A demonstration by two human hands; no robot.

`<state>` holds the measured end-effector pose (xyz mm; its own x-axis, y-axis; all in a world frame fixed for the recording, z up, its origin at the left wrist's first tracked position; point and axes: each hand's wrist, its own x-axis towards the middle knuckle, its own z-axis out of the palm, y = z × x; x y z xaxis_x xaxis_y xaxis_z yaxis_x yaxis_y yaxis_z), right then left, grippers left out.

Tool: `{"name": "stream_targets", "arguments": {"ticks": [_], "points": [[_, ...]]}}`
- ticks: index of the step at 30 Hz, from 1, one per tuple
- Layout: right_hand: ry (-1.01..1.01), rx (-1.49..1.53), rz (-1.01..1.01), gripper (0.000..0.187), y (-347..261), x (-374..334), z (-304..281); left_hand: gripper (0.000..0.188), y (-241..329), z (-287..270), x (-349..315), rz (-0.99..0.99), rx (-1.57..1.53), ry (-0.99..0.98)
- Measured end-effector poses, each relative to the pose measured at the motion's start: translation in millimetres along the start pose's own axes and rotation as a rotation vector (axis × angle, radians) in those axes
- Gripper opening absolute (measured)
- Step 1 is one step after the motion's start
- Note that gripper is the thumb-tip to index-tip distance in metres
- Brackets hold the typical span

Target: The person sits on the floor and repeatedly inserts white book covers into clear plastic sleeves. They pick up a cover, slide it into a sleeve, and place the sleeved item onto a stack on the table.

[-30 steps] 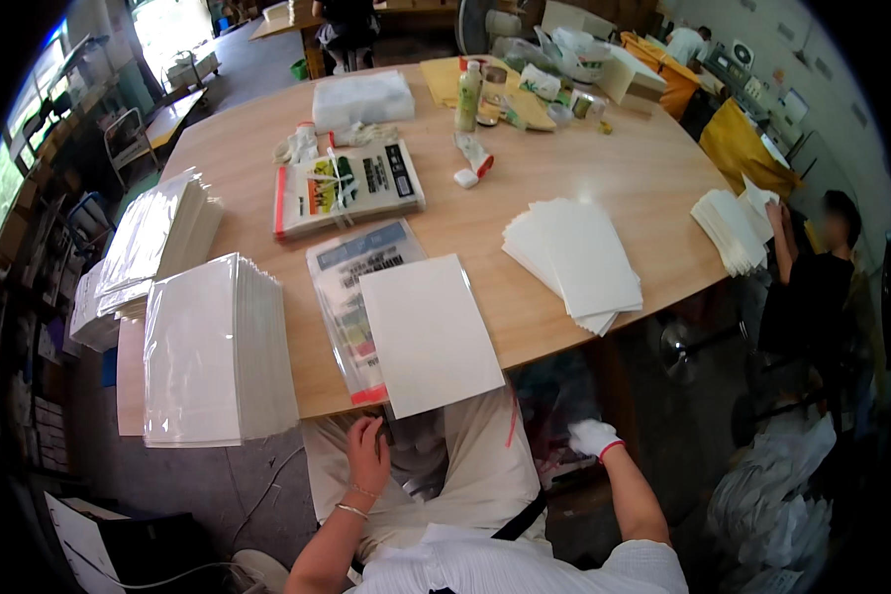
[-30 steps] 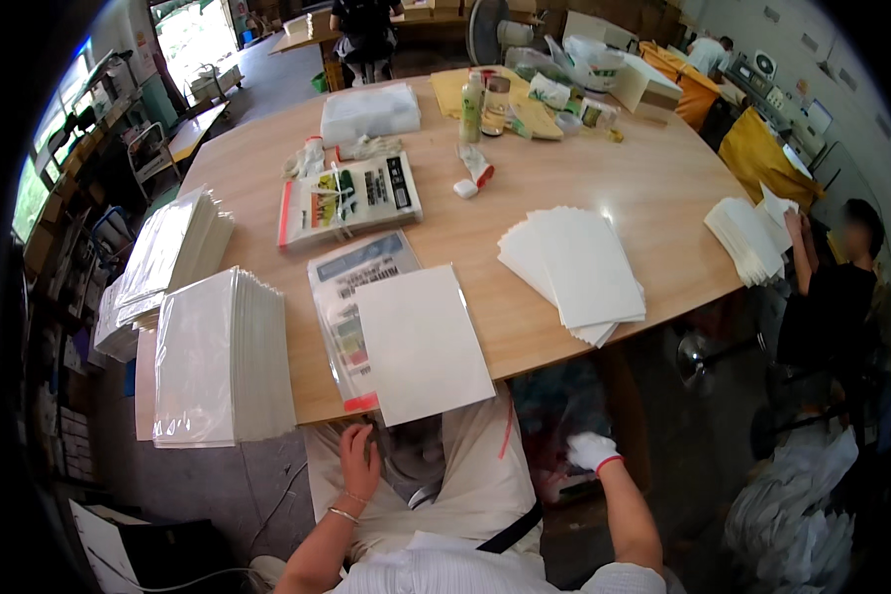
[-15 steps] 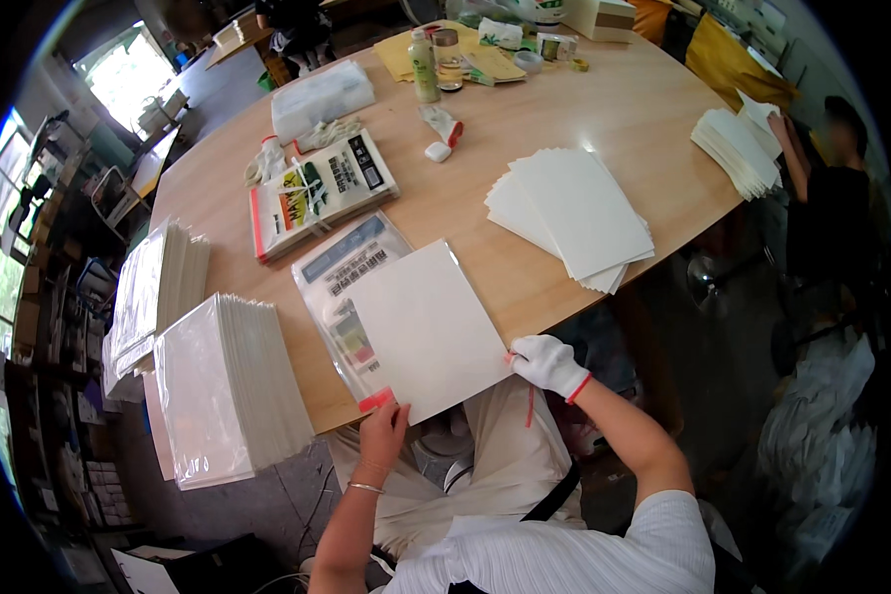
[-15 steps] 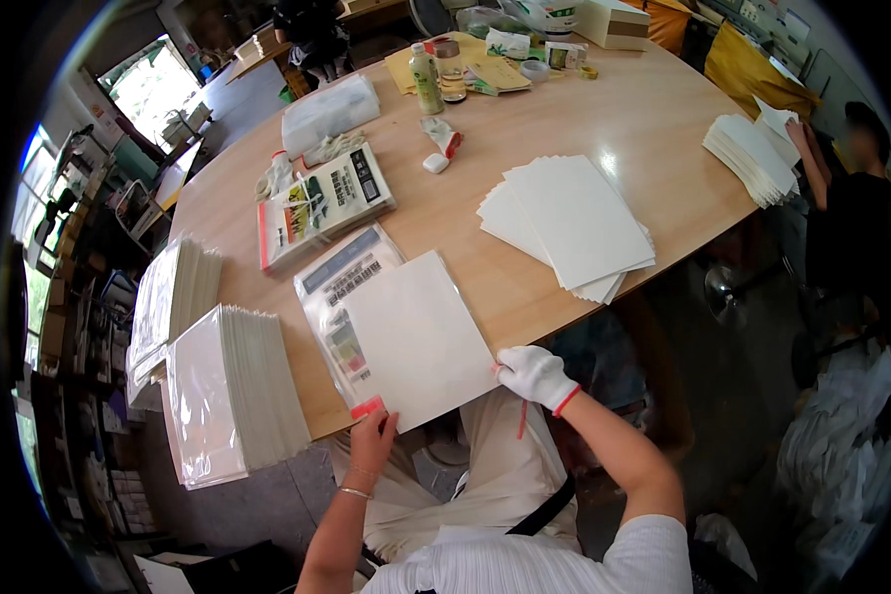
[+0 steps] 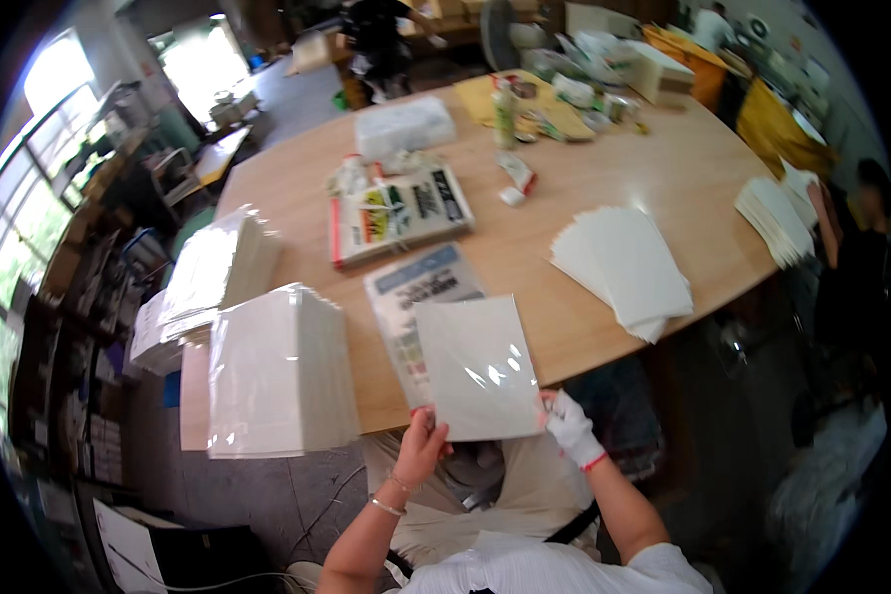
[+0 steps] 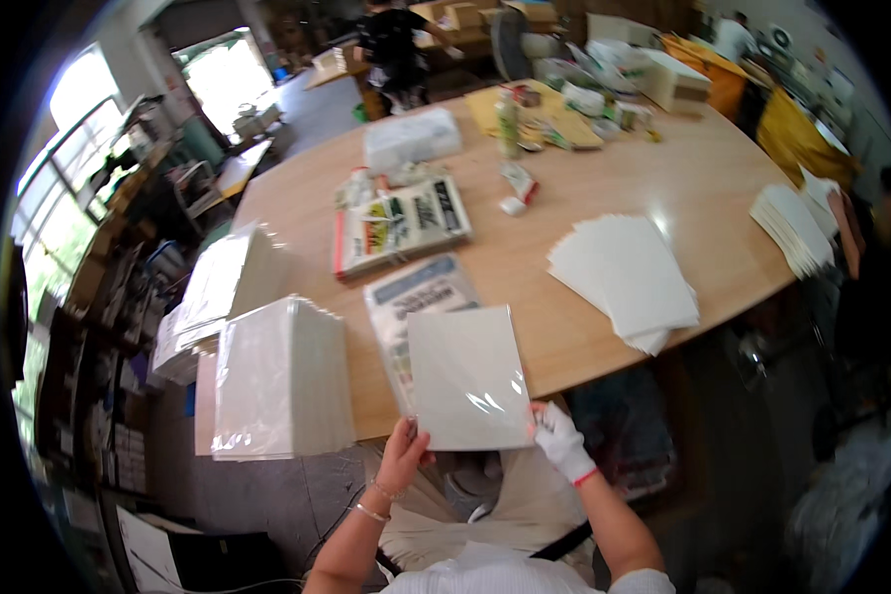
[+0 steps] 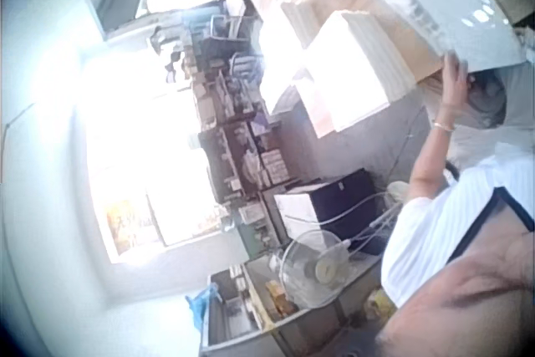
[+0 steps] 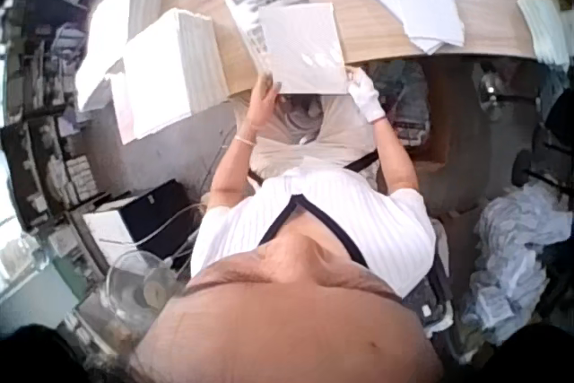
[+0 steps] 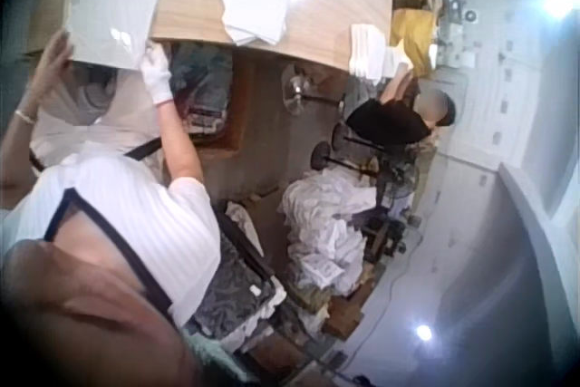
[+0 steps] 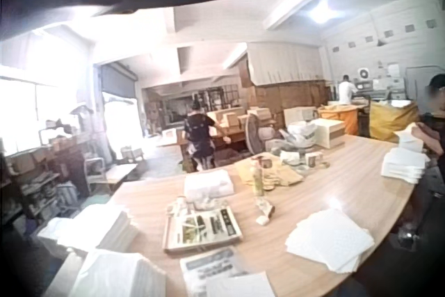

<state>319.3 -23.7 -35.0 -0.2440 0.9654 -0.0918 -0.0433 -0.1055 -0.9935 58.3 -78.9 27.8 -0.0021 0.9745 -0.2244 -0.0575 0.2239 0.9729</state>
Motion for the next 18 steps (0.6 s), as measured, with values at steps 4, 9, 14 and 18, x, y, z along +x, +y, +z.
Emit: {"name": "stream_targets", "arguments": {"ticks": [4,9,14,18], "points": [[-0.180,0.065,0.024,0.033,-26.9,5.7,78.6,0.013,68.6,-59.2,-57.0,0.229,0.407,0.119],[-0.381,0.011,-0.218,0.032,-107.6,47.3,223.5,0.027,114.0,-193.8,-109.0,0.348,0.200,0.665],[-0.623,-0.459,-0.320,0.031,-145.4,49.9,292.7,0.043,24.6,-331.5,-124.3,0.381,0.626,0.783],[-0.612,-0.397,-0.466,0.024,-134.7,57.5,275.0,0.049,21.2,-322.5,-101.3,0.269,0.359,0.771]]}}
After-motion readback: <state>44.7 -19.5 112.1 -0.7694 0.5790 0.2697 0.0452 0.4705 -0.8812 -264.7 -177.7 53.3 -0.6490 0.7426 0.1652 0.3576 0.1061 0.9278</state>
